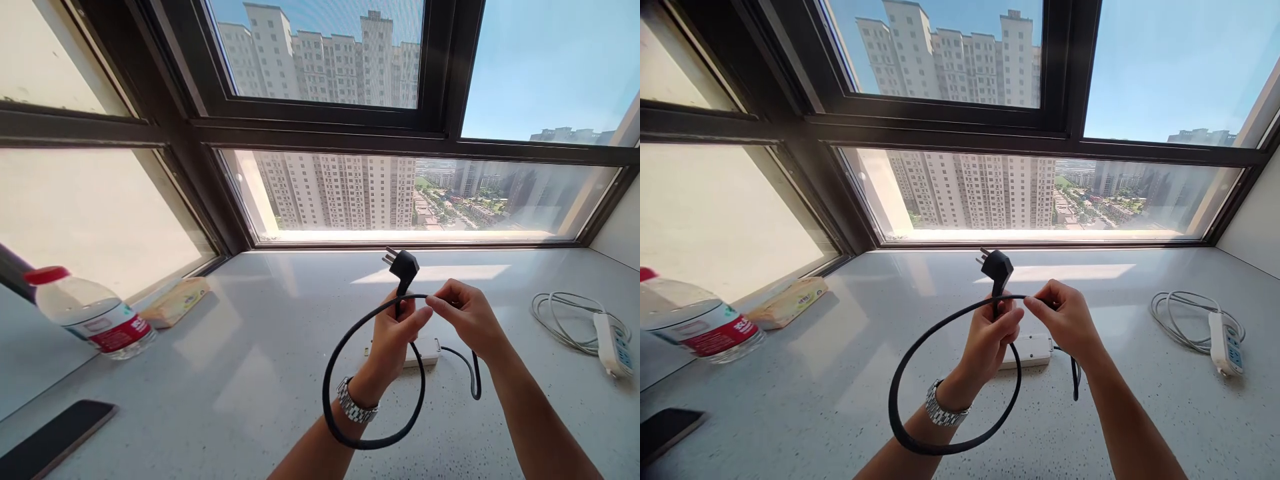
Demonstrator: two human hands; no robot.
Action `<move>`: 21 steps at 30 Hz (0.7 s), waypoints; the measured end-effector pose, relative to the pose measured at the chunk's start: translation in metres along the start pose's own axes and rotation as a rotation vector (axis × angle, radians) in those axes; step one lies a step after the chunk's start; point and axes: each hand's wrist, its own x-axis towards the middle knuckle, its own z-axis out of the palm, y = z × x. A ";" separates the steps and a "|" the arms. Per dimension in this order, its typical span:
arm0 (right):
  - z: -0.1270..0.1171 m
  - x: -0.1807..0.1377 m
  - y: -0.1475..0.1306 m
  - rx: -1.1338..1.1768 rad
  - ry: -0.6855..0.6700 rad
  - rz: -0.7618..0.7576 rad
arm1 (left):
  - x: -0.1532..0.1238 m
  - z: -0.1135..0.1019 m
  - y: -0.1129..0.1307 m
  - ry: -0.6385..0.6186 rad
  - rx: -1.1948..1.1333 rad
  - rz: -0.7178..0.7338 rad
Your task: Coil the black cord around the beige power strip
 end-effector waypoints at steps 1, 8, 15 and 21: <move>0.002 -0.002 0.000 -0.018 -0.009 0.000 | 0.000 0.000 0.000 0.009 -0.007 0.004; 0.018 -0.012 -0.007 0.091 -0.161 0.025 | 0.005 -0.001 -0.004 0.036 0.145 0.050; 0.030 -0.015 -0.011 0.419 -0.047 0.184 | 0.004 -0.003 -0.007 -0.028 0.131 0.113; 0.028 -0.011 -0.006 0.540 -0.121 0.323 | 0.007 -0.003 0.002 0.061 0.045 0.174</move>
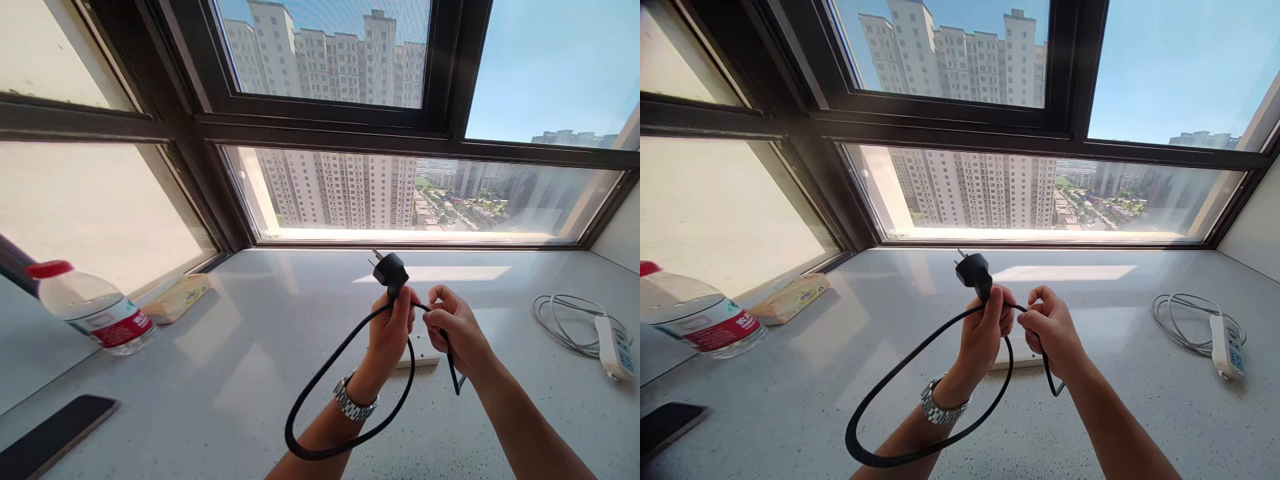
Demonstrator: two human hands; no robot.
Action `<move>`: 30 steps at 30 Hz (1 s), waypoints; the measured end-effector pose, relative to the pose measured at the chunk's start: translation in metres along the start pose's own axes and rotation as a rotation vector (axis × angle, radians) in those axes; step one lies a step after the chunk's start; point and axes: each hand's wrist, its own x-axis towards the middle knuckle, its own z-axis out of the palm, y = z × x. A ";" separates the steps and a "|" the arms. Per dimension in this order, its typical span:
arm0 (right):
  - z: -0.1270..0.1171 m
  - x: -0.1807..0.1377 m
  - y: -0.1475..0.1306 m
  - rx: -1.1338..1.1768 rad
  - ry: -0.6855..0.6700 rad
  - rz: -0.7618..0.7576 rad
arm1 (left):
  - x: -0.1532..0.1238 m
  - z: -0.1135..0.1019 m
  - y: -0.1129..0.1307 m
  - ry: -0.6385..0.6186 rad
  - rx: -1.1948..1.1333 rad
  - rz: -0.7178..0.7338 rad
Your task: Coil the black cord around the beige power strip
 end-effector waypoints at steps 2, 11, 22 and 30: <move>-0.004 0.002 0.000 0.000 -0.129 0.100 | 0.006 -0.004 0.013 0.120 -0.059 0.086; -0.037 0.013 0.000 -0.693 -0.498 0.174 | 0.028 -0.067 0.087 0.327 -0.607 -0.063; -0.073 0.035 -0.008 -0.543 -0.323 0.001 | 0.021 -0.082 0.124 0.668 -0.488 0.077; -0.051 0.010 -0.020 -0.780 -0.155 -0.286 | 0.014 -0.080 0.123 0.648 -0.001 0.542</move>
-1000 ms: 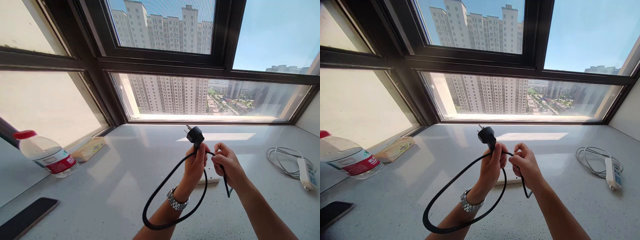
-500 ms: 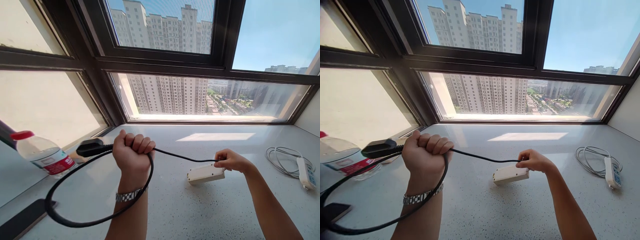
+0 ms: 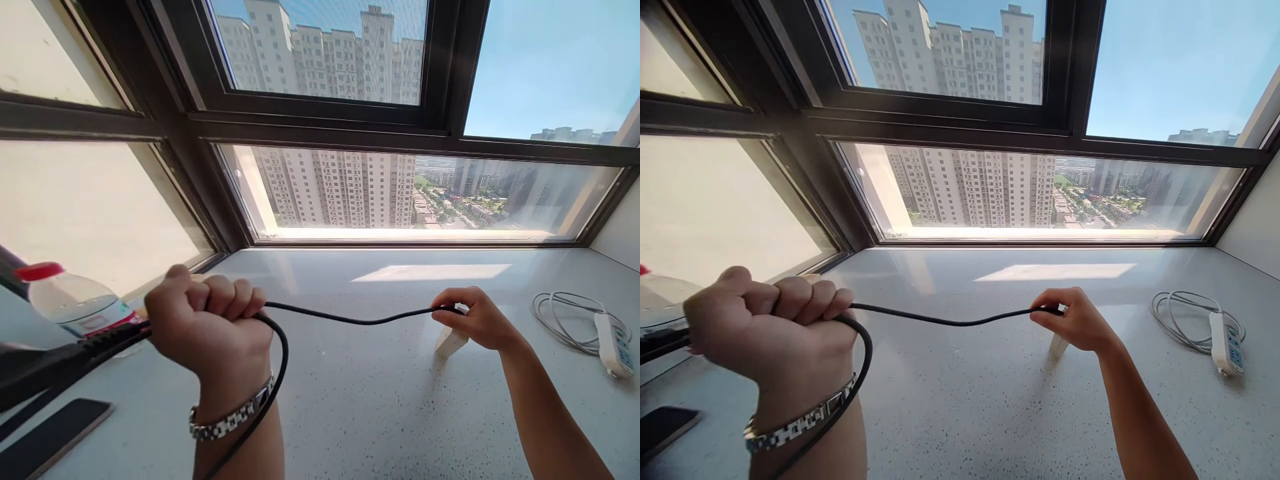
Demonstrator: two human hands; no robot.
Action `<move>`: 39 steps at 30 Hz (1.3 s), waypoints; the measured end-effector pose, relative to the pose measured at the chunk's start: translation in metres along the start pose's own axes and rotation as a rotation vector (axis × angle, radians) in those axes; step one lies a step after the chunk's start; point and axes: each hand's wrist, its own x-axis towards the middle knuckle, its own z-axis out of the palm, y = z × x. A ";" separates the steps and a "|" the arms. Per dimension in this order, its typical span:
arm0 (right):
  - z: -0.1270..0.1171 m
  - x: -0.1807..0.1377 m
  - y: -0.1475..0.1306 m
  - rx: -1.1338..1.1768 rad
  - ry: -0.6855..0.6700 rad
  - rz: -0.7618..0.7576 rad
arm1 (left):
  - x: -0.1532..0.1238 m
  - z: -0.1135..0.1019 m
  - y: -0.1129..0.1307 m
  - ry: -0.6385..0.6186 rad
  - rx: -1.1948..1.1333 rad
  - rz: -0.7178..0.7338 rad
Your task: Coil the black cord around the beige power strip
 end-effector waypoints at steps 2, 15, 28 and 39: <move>0.005 -0.001 -0.001 -0.046 -0.031 0.000 | -0.002 0.003 -0.005 -0.047 0.091 0.003; 0.072 -0.010 -0.019 -0.517 -0.415 -0.283 | -0.016 0.000 -0.065 -0.711 0.989 0.008; 0.059 0.004 0.006 -0.603 -0.461 0.038 | -0.005 -0.007 -0.085 -0.777 0.801 -0.301; 0.072 0.019 0.051 -0.700 -0.487 0.284 | -0.011 -0.005 -0.092 -1.106 0.780 -0.524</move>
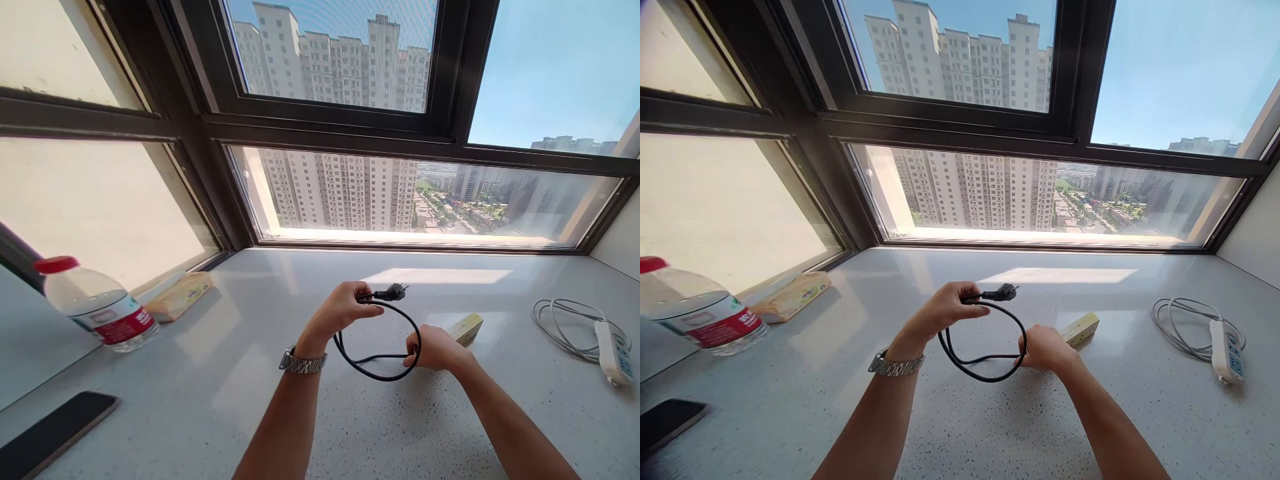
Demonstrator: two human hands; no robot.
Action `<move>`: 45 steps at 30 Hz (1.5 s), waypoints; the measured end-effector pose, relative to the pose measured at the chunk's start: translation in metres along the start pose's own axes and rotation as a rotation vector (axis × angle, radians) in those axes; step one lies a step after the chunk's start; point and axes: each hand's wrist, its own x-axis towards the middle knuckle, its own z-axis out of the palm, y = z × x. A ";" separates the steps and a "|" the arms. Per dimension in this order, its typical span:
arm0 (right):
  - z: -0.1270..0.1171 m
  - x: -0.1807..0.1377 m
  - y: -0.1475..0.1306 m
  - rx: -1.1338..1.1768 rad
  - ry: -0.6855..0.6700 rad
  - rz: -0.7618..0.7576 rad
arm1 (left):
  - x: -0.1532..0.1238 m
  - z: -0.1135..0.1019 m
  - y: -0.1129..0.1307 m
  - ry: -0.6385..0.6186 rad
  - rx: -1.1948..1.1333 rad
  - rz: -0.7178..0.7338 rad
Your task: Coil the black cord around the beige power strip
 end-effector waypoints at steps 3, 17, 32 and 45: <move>-0.001 0.003 0.014 0.028 -0.007 -0.002 | -0.003 -0.006 0.004 -0.026 -0.167 0.014; -0.029 -0.026 0.149 0.386 0.016 0.298 | 0.001 -0.022 -0.004 0.681 -0.337 0.027; -0.072 -0.045 0.096 0.886 0.911 -0.014 | 0.000 -0.005 -0.003 0.750 0.014 0.265; -0.064 -0.060 0.013 0.564 0.690 -0.216 | -0.013 0.036 0.022 0.200 0.279 0.613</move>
